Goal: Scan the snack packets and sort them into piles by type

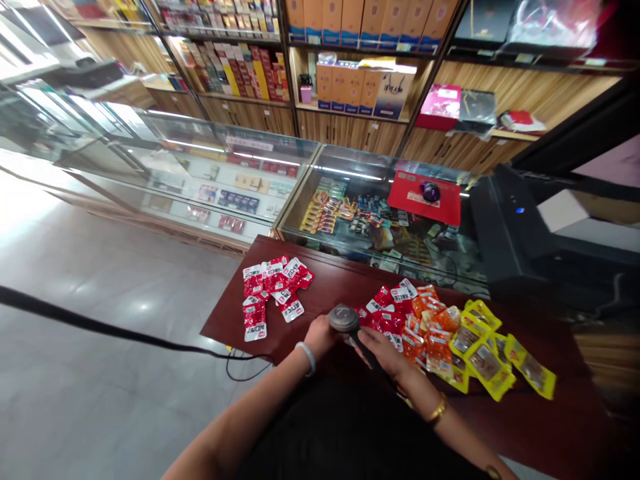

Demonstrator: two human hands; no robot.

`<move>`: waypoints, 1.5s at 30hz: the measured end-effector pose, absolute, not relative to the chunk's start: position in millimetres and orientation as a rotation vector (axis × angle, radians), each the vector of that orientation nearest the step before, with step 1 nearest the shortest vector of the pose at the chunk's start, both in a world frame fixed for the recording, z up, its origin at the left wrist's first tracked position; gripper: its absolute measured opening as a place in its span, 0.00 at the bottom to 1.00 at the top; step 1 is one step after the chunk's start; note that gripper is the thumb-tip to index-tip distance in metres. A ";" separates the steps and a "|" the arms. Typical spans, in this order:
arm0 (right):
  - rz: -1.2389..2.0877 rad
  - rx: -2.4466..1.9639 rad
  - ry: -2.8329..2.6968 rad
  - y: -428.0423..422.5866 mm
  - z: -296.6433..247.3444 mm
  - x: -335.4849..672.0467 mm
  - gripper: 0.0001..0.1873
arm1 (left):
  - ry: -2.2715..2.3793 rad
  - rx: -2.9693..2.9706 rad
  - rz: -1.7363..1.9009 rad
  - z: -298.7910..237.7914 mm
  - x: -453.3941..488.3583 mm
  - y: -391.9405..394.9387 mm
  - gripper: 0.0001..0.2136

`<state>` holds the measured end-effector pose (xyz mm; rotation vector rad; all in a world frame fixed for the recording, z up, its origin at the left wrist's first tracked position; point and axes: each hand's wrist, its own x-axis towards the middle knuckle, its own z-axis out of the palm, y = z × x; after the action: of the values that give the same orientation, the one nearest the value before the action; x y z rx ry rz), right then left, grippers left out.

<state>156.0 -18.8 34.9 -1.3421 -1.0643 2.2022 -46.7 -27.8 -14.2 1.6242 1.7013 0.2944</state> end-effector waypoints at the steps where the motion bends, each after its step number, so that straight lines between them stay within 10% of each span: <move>1: 2.196 -1.348 -1.065 -18.8 34.9 154.8 0.28 | 1.749 1.691 0.318 -13.3 -51.0 -29.2 0.16; 11: 2.244 -1.360 -1.115 -18.7 39.9 145.0 0.28 | 2.118 1.895 0.003 -50.6 -102.2 -66.1 0.37; 21: 2.222 -1.402 -1.088 -21.8 35.9 147.2 0.27 | 1.997 1.915 0.177 -25.5 -85.7 -74.9 0.17; 27: 2.210 -1.408 -1.078 -21.3 44.7 149.2 0.26 | 2.420 1.523 0.069 -22.8 -79.0 -58.1 0.28; 45: 2.304 -1.238 -1.184 -17.4 36.8 145.5 0.31 | 1.994 1.203 0.365 -12.5 -76.0 -65.8 0.17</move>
<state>145.5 -17.4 36.8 -1.2380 -1.1838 2.3040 -76.0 -65.8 -12.5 1.2025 1.9941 0.3647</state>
